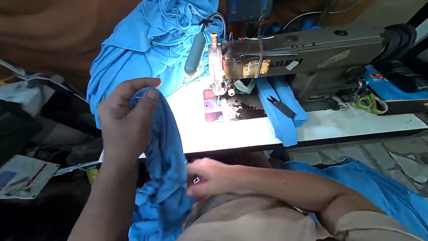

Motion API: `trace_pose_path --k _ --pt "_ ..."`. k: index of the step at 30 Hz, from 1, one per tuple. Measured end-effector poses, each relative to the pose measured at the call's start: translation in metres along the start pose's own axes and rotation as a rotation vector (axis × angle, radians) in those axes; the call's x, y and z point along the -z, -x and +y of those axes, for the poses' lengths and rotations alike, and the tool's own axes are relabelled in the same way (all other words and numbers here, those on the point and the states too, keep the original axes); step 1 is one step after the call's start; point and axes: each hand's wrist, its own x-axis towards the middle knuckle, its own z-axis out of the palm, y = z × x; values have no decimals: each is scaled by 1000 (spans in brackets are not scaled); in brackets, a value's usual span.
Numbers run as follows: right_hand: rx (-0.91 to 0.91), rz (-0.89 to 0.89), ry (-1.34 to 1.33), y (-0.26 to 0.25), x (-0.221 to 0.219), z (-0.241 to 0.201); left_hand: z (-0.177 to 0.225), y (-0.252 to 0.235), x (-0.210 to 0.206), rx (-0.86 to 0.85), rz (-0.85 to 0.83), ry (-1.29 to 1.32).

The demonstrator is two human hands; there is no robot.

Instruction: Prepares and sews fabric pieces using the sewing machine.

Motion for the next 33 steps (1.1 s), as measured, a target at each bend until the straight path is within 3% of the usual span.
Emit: trace_pose_path --k 2,4,6,9,11,13,15,17,20,22,26,29,33 --pt "9 277 -137 1 16 12 -17 -5 -10 54 4 64" --pt "-33 402 -388 -5 29 10 -26 -6 -23 89 -22 116" --pt "-84 345 -486 -10 32 10 -32 -8 -33 101 -46 161" --pt "-319 151 -378 -3 45 20 -41 -13 -24 152 -62 215" --pt "-351 238 -287 12 68 33 -53 -9 -10 253 -66 207" --pt "-269 385 -266 26 98 38 -76 1 -2 327 -165 68" --pt "-186 450 -327 35 118 32 -99 13 -4 326 -312 -152" --pt "-146 443 -315 39 124 26 -109 17 -8 315 -410 -209" --pt "-238 365 -72 44 131 34 -103 10 6 365 -378 258" --pt "-298 325 41 54 139 39 -97 6 17 345 -457 576" --pt "-67 368 -113 76 152 42 -116 14 19 352 -661 828" --pt "85 381 -339 84 155 48 -146 29 21 353 -725 921" --pt "50 417 -354 97 156 49 -146 23 14 407 -829 677"
